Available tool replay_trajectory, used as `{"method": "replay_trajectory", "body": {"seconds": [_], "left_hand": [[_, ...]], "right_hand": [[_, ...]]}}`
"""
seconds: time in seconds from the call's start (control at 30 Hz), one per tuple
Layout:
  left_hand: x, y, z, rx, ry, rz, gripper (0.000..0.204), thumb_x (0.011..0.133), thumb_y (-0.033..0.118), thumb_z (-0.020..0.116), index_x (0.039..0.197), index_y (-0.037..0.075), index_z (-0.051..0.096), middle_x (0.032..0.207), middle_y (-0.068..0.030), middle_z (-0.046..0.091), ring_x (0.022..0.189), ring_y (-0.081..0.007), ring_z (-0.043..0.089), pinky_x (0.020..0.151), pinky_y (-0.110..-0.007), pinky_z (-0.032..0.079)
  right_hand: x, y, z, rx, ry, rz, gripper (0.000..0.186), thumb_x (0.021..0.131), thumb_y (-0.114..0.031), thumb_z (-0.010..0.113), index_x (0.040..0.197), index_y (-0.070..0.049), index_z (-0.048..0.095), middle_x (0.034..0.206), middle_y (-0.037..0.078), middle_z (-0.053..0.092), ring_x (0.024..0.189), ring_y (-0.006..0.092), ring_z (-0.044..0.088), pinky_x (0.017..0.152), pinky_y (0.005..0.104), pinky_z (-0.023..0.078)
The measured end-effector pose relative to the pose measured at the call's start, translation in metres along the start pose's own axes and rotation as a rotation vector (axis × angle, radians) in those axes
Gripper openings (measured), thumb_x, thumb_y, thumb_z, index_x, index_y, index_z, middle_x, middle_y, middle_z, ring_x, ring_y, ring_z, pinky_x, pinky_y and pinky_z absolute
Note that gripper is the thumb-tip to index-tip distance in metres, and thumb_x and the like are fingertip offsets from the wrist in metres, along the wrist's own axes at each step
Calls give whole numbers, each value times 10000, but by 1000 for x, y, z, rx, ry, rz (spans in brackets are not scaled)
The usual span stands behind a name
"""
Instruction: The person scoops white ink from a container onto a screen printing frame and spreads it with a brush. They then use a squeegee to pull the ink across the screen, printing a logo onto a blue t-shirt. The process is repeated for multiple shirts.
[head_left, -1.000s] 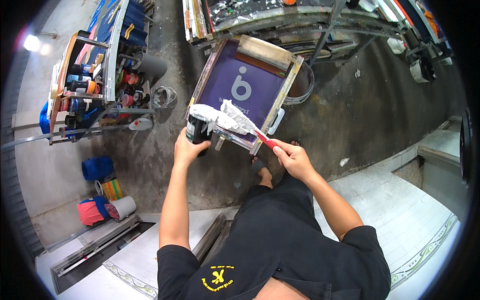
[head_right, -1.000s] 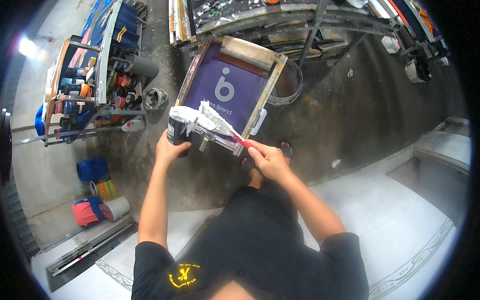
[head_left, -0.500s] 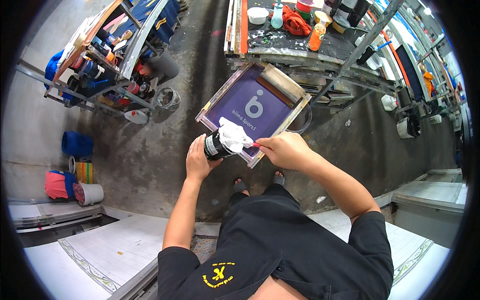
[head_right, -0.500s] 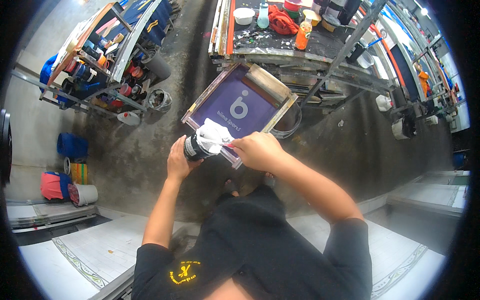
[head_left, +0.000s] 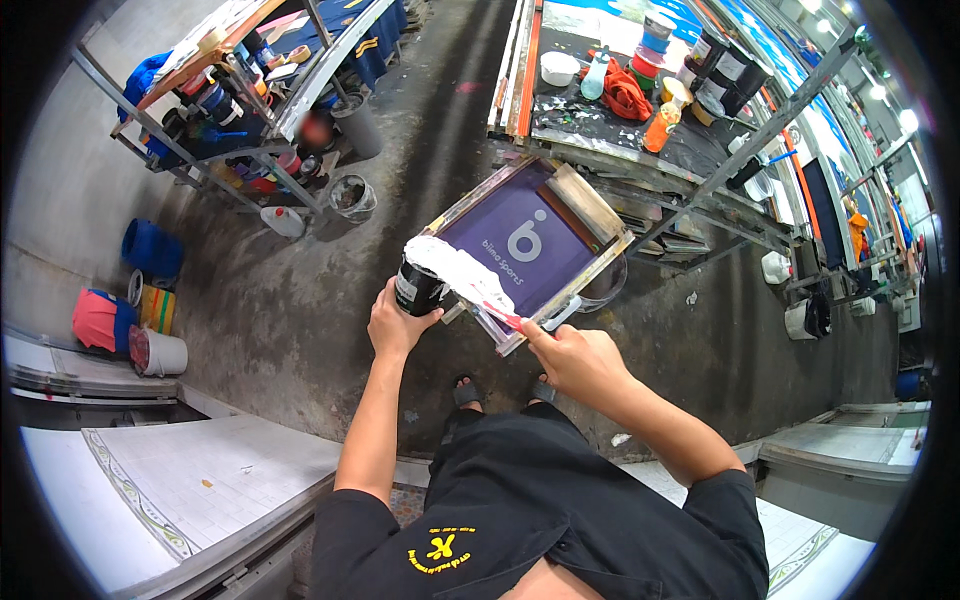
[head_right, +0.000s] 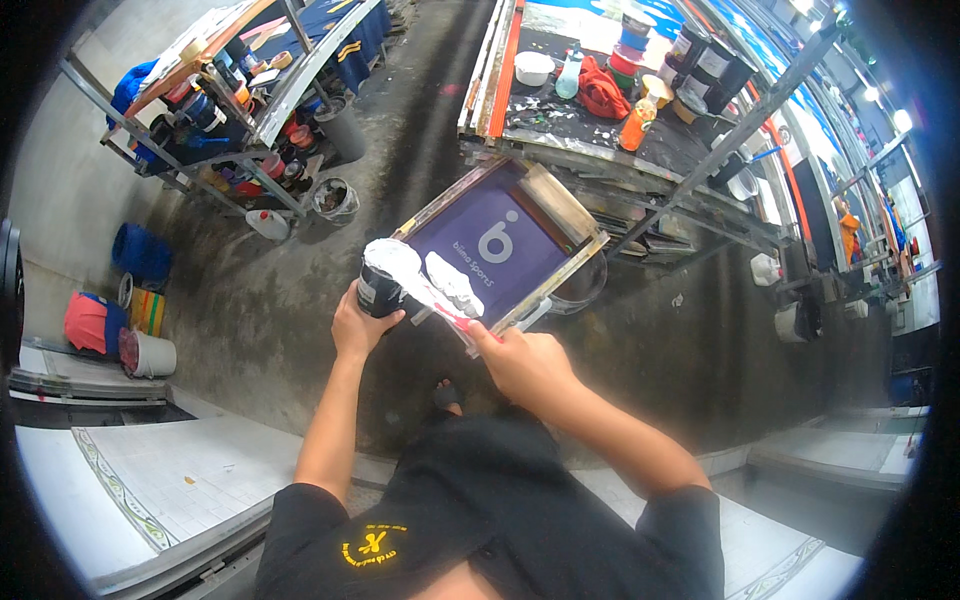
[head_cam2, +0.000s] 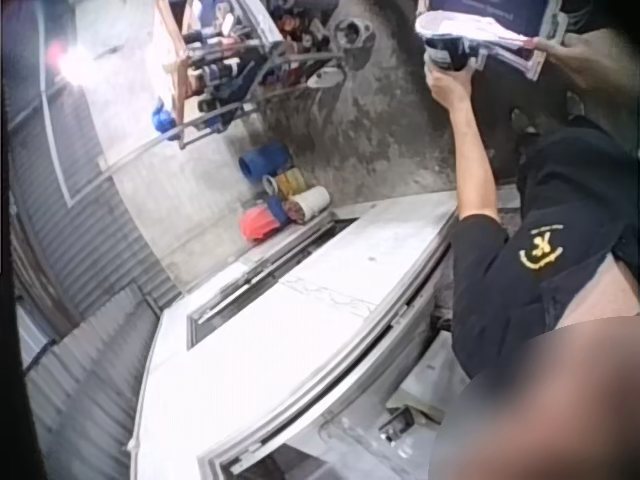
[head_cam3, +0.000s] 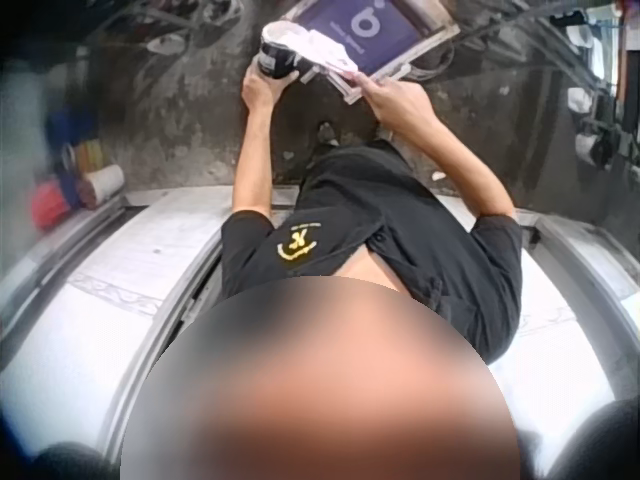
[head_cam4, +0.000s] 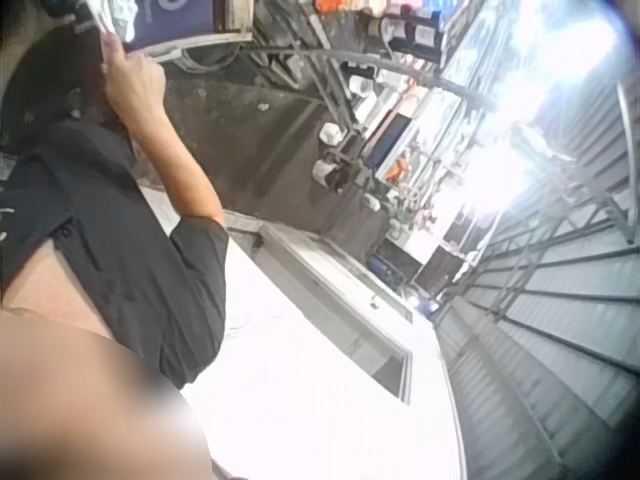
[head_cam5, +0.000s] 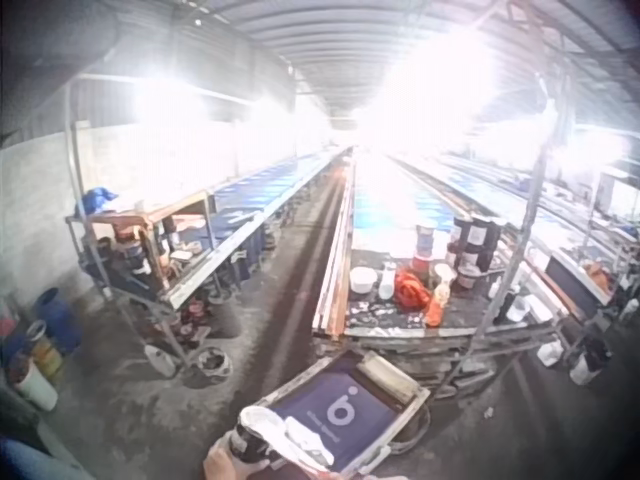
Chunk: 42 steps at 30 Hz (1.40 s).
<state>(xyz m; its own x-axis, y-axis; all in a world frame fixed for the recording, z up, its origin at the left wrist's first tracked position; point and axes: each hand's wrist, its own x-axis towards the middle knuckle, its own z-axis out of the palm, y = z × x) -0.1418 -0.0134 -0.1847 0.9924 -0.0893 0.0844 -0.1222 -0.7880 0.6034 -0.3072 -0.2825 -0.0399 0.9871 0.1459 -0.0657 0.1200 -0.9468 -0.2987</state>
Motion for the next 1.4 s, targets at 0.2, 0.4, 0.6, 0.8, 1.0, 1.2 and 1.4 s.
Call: {"method": "replay_trajectory", "body": {"seconds": [0.2,0.4,0.6,0.8,1.0,1.2,1.4], "left_hand": [[5,4,-5,-35,-66,-112,881,616,475,1004,1350,135,655,1248,-130,754,1160,-363,727,953,-509,590],[3,17,-1,-203,-11,61,837,639,472,1003,1317,117,666,1206,-138,764,1115,-384,739,957,-516,583],[8,36,11,-2,49,142,999,603,436,1025,1436,110,580,1343,-163,708,1212,-414,685,994,-522,577],[37,21,-8,101,176,225,1033,586,422,1032,1454,100,574,1384,-166,688,1198,-457,678,970,-552,581],[62,32,-40,-64,81,21,846,605,527,1005,1246,53,722,1116,-143,802,1033,-350,773,905,-474,593],[79,74,-84,138,-119,60,833,617,568,986,1233,59,752,1088,-159,821,1015,-317,797,911,-441,602],[87,120,-102,342,-196,194,870,619,630,960,1259,88,731,1094,-145,810,1036,-350,781,923,-463,592]], "right_hand": [[-27,23,-22,121,182,-51,387,1030,-260,693,1412,-196,709,719,96,666,623,304,669,578,443,537],[-4,29,7,1753,-24,429,415,1170,-347,493,1447,-66,621,669,32,612,450,82,496,427,231,392],[28,4,62,2246,-153,600,304,1168,-412,470,1191,-128,576,659,26,570,431,88,427,392,227,338],[-15,28,49,2057,-338,655,293,1171,-369,485,1191,-110,621,625,-9,513,424,60,386,379,213,298],[-47,55,31,1881,-224,546,415,1159,-342,533,1473,-91,636,636,-1,591,430,51,443,405,211,357],[-39,69,44,1549,-42,470,432,1150,-339,554,1493,-97,653,684,-17,622,504,29,481,485,218,402],[-22,78,48,1472,-27,418,377,1125,-307,584,1388,-80,728,677,-37,594,588,68,533,555,275,425]]}}
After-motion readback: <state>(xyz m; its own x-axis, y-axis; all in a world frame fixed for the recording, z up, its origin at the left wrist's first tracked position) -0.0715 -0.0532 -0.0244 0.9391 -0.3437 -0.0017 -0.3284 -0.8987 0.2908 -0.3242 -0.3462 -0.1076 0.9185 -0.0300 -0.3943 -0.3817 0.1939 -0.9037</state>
